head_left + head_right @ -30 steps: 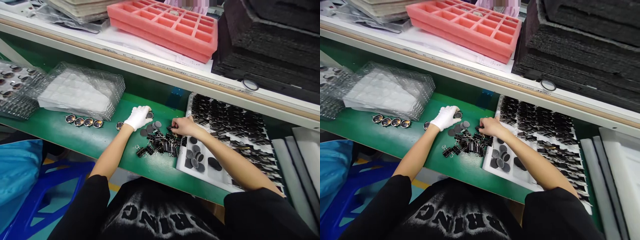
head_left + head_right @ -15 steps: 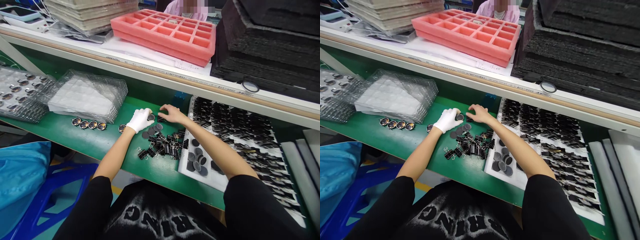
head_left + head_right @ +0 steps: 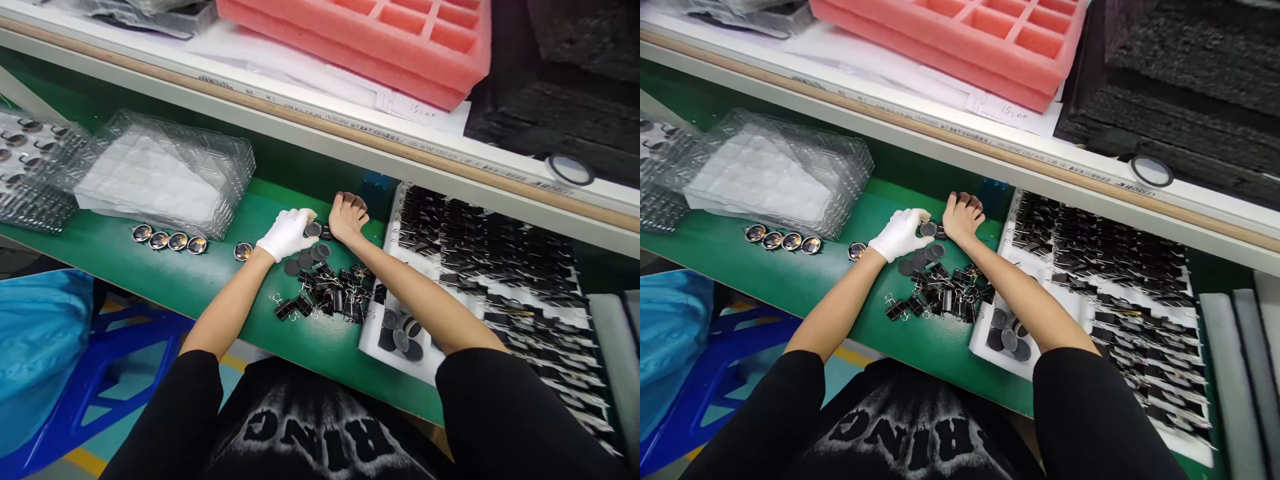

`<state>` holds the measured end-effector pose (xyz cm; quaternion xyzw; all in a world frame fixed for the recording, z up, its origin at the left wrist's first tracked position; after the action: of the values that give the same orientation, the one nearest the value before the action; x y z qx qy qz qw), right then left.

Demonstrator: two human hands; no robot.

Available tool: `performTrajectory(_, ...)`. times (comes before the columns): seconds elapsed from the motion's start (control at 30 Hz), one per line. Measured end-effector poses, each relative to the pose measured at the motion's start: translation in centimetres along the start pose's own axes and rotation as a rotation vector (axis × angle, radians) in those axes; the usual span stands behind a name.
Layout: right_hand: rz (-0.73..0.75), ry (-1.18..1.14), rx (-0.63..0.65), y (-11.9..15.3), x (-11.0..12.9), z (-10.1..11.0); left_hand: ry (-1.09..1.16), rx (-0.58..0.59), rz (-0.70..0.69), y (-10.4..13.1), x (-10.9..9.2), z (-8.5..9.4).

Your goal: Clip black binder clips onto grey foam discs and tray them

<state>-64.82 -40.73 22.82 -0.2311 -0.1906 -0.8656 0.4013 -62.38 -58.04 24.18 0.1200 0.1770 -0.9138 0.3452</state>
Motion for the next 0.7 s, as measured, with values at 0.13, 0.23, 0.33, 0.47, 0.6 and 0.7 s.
performTrajectory(0.13,-0.003,-0.012,-0.036,-0.1,-0.3,0.0,0.056,0.004,-0.008,-0.4,-0.5,-0.5)
performTrajectory(0.23,-0.003,-0.03,-0.062,0.0,-0.1,-0.1,0.048,0.004,-0.007,-0.5,-0.5,-0.6)
performTrajectory(0.33,-0.027,-0.049,-0.035,0.4,0.6,0.2,0.025,0.013,-0.007,-0.5,-0.5,-0.6)
performTrajectory(0.47,0.038,0.003,0.083,0.9,1.7,3.6,-0.029,0.019,0.023,-0.2,-0.9,0.2)
performTrajectory(0.6,0.525,0.401,0.403,4.6,1.3,7.0,-0.177,0.031,0.151,1.0,-0.7,2.0)
performTrajectory(0.7,0.698,0.609,0.549,7.8,-2.1,8.4,-0.235,0.076,0.087,1.6,-0.7,2.9)
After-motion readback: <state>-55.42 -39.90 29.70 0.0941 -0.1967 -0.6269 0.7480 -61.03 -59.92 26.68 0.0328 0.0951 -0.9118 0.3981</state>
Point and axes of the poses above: each hand's wrist, its own y-axis away from the middle knuckle, its own z-axis out of the back of the hand, x = y × z, the point moved 8 cm from there along -y, towards the middle knuckle, and after that the axes turned 15 degrees about -z, right-handed, at the moved point
